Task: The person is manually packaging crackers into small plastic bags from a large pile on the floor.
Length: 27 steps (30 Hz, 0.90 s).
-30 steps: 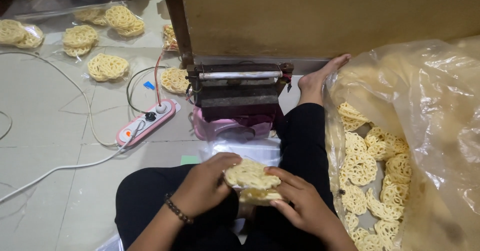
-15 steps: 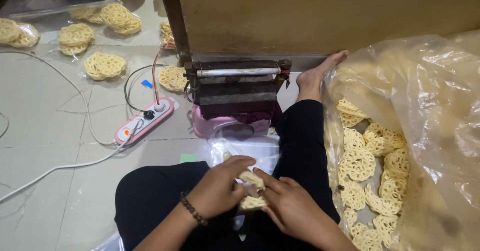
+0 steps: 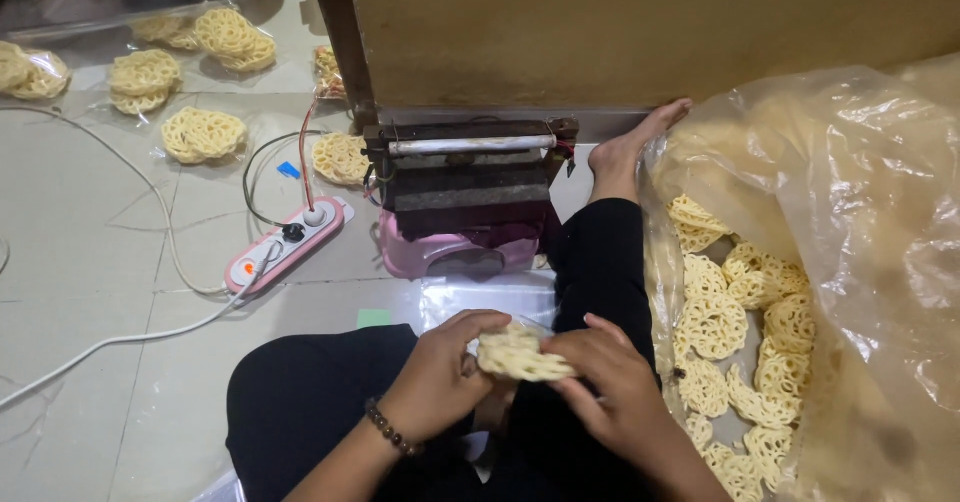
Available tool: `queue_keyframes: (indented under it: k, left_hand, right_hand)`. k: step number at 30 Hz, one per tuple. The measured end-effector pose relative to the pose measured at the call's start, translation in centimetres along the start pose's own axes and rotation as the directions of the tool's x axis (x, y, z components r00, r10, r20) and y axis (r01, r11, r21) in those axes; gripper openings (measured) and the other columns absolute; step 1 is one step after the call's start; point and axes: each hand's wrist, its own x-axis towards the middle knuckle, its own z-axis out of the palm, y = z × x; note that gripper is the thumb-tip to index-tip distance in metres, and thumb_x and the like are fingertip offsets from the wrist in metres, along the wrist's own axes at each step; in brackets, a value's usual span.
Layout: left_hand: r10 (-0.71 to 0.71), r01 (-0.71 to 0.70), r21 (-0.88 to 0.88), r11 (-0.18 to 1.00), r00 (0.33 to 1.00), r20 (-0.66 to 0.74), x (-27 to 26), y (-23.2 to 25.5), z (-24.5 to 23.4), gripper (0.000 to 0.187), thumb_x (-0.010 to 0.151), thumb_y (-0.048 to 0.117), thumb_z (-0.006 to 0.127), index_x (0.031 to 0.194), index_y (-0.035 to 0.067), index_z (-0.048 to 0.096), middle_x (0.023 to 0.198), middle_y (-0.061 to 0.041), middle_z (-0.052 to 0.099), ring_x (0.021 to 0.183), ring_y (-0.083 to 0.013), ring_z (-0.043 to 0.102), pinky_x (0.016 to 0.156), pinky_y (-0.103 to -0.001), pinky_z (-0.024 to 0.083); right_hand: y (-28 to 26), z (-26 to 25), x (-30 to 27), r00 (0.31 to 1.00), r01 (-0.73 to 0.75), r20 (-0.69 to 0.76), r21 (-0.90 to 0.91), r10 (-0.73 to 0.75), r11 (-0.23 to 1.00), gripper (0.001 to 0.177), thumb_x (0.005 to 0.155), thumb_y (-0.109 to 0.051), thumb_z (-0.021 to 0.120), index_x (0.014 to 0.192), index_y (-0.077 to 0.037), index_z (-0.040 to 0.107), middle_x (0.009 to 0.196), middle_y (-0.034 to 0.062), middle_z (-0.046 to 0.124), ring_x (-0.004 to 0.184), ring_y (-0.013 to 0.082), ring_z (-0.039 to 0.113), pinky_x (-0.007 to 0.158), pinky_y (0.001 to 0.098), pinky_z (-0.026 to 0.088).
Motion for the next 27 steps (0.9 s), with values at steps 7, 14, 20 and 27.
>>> queue_keyframes:
  k: [7, 14, 20, 27]
  left_hand:
    - [-0.491, 0.464, -0.848, 0.254, 0.818, 0.300, -0.9, -2.3, 1.9, 0.063, 0.085, -0.014, 0.049, 0.147, -0.006, 0.046, 0.095, -0.029, 0.070, 0.070, -0.0199, 0.075, 0.055, -0.018, 0.063]
    - [-0.544, 0.577, -0.308, 0.756, 0.816, 0.195, -2.7, -4.9, 0.1, 0.123, 0.061, 0.020, 0.085, 0.162, 0.023, 0.014, 0.132, -0.026, 0.057, 0.093, -0.0301, 0.074, 0.071, -0.036, 0.069]
    - [-0.282, 0.578, -0.488, 0.654, 0.785, 0.551, -8.2, -9.7, 4.4, 0.068, 0.078, 0.008, 0.080, 0.140, -0.001, 0.054, 0.125, -0.010, 0.070, 0.106, -0.0150, 0.070, 0.096, -0.027, 0.059]
    - [-0.279, 0.529, -0.539, 0.656, 0.833, 0.477, -7.8, -7.0, 4.1, 0.073, 0.085, 0.036, 0.075, 0.140, -0.005, 0.049, 0.114, -0.021, 0.076, 0.094, -0.0229, 0.080, 0.079, -0.026, 0.070]
  right_hand:
    - [0.8, 0.7, 0.9, 0.949, -0.054, 0.303, -0.127, 0.090, 0.990, 0.073, 0.086, -0.021, 0.072, 0.153, -0.013, 0.042, 0.130, 0.0116, 0.069, 0.101, 0.0261, 0.069, 0.087, 0.0363, 0.050]
    - [4.5, 0.4, -0.7, 0.884, -0.462, 0.134, 0.380, 0.447, 0.801, 0.060, 0.082, 0.000, 0.066, 0.140, -0.004, 0.050, 0.126, 0.0165, 0.067, 0.099, 0.0209, 0.071, 0.081, 0.0297, 0.061]
    - [9.5, 1.6, -4.2, 0.768, -0.540, 0.291, 0.773, 0.571, 0.333, 0.029, 0.091, -0.007, 0.051, 0.120, -0.004, 0.053, 0.100, 0.0145, 0.058, 0.087, 0.0228, 0.055, 0.074, 0.0348, 0.044]
    - [6.3, 0.6, -2.9, 0.832, -0.523, 0.436, 0.415, 0.342, 0.744, 0.024, 0.097, -0.015, 0.050, 0.107, -0.002, 0.068, 0.122, 0.0128, 0.075, 0.098, 0.0195, 0.070, 0.081, 0.0315, 0.055]
